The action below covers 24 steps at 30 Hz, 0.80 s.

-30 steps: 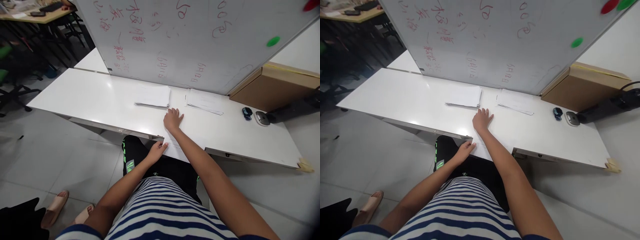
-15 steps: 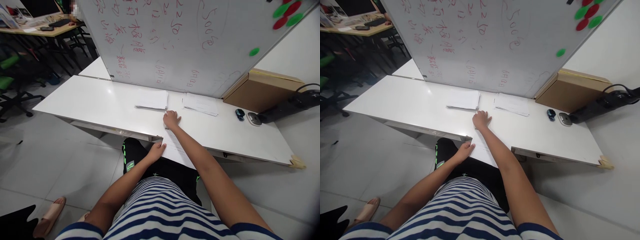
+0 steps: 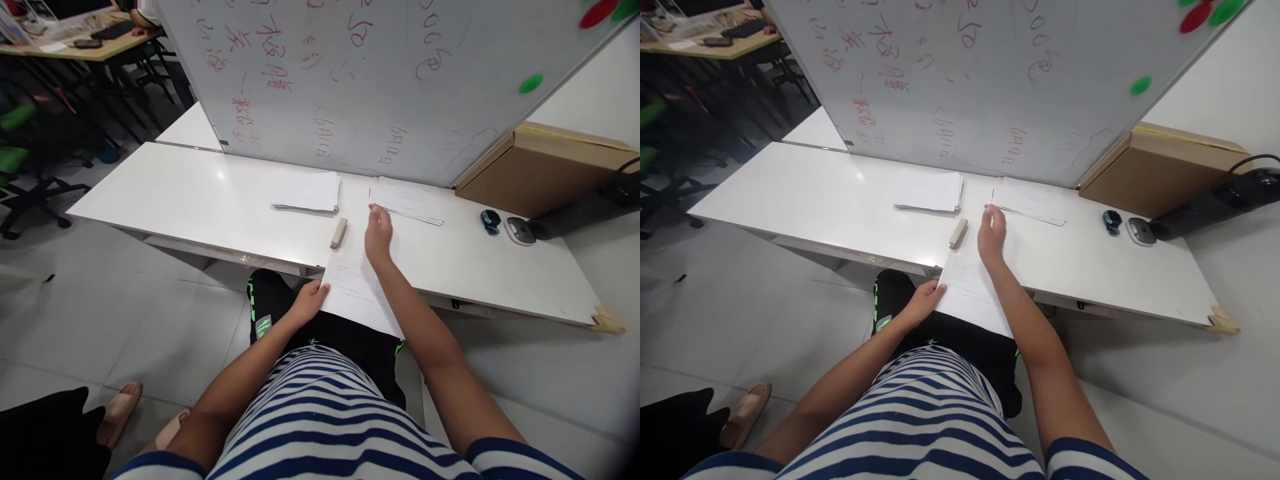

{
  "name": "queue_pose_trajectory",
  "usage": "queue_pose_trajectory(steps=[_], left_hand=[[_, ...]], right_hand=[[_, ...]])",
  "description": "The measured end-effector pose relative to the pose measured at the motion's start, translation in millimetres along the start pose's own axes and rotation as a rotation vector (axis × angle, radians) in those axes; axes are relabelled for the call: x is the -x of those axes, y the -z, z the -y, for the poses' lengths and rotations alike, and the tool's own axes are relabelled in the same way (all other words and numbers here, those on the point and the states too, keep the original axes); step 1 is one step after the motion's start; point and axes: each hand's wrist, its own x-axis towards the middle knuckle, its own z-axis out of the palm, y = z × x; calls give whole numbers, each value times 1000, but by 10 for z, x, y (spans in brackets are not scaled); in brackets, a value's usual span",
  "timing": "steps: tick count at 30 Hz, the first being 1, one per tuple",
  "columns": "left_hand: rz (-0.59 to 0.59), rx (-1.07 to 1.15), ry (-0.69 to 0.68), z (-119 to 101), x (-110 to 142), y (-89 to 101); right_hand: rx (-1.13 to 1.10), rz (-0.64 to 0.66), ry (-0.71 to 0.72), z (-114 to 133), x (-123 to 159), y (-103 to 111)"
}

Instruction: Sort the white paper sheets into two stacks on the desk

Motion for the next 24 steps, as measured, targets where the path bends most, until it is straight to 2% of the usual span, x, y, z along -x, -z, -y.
queue_pose_trajectory(steps=[3,5,7,9,11,13,14,15,17,20,22,24], left_hand=[[21,-2,-10,-47,1,9],[50,-1,-20,-81,-3,-8],[85,1,-29,-106,-13,-41],[115,-8,-36,-118,-31,-85],[133,-11,-36,-126,-54,-131],[149,-7,-30,-149,-81,-173],[158,-7,-32,-171,-94,-189],[165,-12,-39,-201,-105,-203],[163,-49,-73,-282,-120,-220],[148,-117,-141,-436,-118,-209],[140,-130,-188,-536,-121,-161],[80,-195,-268,-619,-164,-67]], right_hand=[[139,-17,69,-145,375,635],[242,-69,27,-273,702,1006],[267,-125,-153,-390,1026,1295],[171,-177,-397,-465,1300,1511],[-55,-75,-646,-477,1498,1677],[-269,165,-837,-436,1613,1807],[-332,280,-884,-410,1638,1859],[-360,367,-892,-388,1639,1902],[-311,414,-821,-381,1562,1964],[-115,311,-656,-476,1228,2011],[-17,212,-554,-570,864,2026],[52,125,-452,-649,420,2024]])
